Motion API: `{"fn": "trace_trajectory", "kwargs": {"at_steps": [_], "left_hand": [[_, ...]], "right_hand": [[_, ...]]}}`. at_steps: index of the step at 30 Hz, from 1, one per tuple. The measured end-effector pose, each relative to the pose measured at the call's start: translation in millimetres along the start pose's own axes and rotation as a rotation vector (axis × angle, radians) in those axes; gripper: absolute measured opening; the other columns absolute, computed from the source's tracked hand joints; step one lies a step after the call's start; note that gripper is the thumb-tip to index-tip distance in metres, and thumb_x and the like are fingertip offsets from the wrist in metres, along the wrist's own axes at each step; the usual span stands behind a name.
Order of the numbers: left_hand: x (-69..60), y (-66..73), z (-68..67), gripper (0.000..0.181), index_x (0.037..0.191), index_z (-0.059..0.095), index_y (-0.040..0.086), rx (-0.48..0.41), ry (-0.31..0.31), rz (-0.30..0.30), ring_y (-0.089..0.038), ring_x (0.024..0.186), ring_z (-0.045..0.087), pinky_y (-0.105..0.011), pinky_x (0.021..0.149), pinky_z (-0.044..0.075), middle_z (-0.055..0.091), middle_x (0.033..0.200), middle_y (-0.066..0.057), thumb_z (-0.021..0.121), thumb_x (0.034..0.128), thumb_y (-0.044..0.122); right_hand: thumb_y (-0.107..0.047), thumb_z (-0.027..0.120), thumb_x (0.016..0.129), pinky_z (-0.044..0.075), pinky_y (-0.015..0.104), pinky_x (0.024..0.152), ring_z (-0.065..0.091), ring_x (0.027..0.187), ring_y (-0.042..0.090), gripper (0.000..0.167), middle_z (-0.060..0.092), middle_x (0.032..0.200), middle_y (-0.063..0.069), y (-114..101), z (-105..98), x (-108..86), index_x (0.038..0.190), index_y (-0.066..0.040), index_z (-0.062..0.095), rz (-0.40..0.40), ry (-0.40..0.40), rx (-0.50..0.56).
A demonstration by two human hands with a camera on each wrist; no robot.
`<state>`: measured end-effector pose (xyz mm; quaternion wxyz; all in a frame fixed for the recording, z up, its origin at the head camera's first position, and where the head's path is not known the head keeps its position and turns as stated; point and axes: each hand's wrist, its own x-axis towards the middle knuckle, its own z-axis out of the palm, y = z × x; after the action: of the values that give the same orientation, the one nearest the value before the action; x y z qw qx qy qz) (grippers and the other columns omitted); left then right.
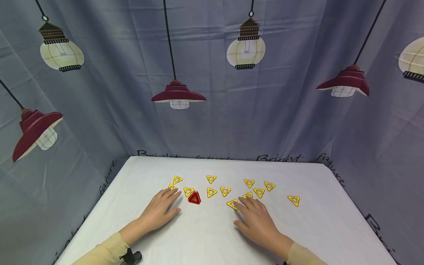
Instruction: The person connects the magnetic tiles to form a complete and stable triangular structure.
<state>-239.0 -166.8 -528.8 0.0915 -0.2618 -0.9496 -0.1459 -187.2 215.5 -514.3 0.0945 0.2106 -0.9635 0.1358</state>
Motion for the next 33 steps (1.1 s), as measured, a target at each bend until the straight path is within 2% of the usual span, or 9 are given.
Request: {"fn": "trace_trajectory", "kwargs": {"at_steps": [5, 10, 16, 21, 28, 33], "left_hand": [[9.4, -4.2, -0.5, 0.052, 0.15, 0.052, 0.009, 0.055, -0.026, 0.082, -0.036, 0.145, 0.037, -0.051, 0.119, 0.024, 0.047, 0.155, -0.011, 0.06, 0.1018, 0.027], [19.3, -7.7, -1.2, 0.051, 0.153, 0.049, 0.01, 0.089, -0.104, 0.124, -0.035, 0.148, 0.032, -0.05, 0.121, 0.019, 0.042, 0.158, -0.01, 0.048, 0.1026, 0.019], [26.0, -9.3, -3.5, 0.051, 0.154, 0.048, 0.011, 0.089, -0.156, 0.124, -0.035, 0.149, 0.03, -0.052, 0.12, 0.019, 0.041, 0.159, -0.01, 0.046, 0.1033, 0.018], [28.7, -10.5, -2.3, 0.05, 0.154, 0.048, 0.013, 0.103, -0.18, 0.122, -0.035, 0.149, 0.029, -0.051, 0.121, 0.019, 0.041, 0.16, -0.008, 0.046, 0.1042, 0.019], [29.7, -12.1, -0.4, 0.051, 0.155, 0.047, 0.014, 0.117, -0.207, 0.126, -0.035, 0.15, 0.029, -0.051, 0.12, 0.021, 0.039, 0.161, -0.007, 0.046, 0.1046, 0.02], [29.3, -10.1, 1.0, 0.051, 0.155, 0.047, 0.014, 0.109, -0.229, 0.127, -0.036, 0.149, 0.029, -0.051, 0.119, 0.023, 0.039, 0.161, -0.008, 0.046, 0.1046, 0.02]], "right_hand": [[-0.042, 0.078, 0.09, 0.024, 0.059, 0.116, 0.041, 0.142, 0.038, 0.065, 0.05, 0.152, 0.009, 5.7, 0.2, -6.6, 0.146, -0.017, 0.059, -0.02, -0.008, -0.025], [-0.045, 0.074, 0.093, 0.023, 0.06, 0.116, 0.039, 0.143, 0.038, 0.062, 0.05, 0.152, 0.008, 4.0, 3.3, -10.3, 0.146, -0.017, 0.058, -0.036, -0.049, -0.025], [-0.049, 0.069, 0.095, 0.023, 0.06, 0.116, 0.037, 0.145, 0.038, 0.061, 0.049, 0.153, 0.008, -1.2, 7.4, -10.4, 0.146, -0.018, 0.057, -0.056, -0.089, -0.036], [-0.054, 0.064, 0.096, 0.022, 0.059, 0.118, 0.035, 0.146, 0.036, 0.065, 0.046, 0.156, 0.007, -2.1, 10.1, -9.1, 0.15, -0.018, 0.054, -0.015, -0.13, -0.056], [-0.054, 0.062, 0.098, 0.022, 0.058, 0.118, 0.036, 0.146, 0.036, 0.067, 0.044, 0.158, 0.006, -1.0, 13.6, -4.7, 0.152, -0.015, 0.051, -0.01, -0.125, -0.049], [-0.055, 0.06, 0.099, 0.022, 0.057, 0.118, 0.034, 0.147, 0.036, 0.069, 0.043, 0.159, 0.003, 0.7, 17.3, 0.0, 0.153, -0.014, 0.049, 0.024, -0.15, -0.066]]}}
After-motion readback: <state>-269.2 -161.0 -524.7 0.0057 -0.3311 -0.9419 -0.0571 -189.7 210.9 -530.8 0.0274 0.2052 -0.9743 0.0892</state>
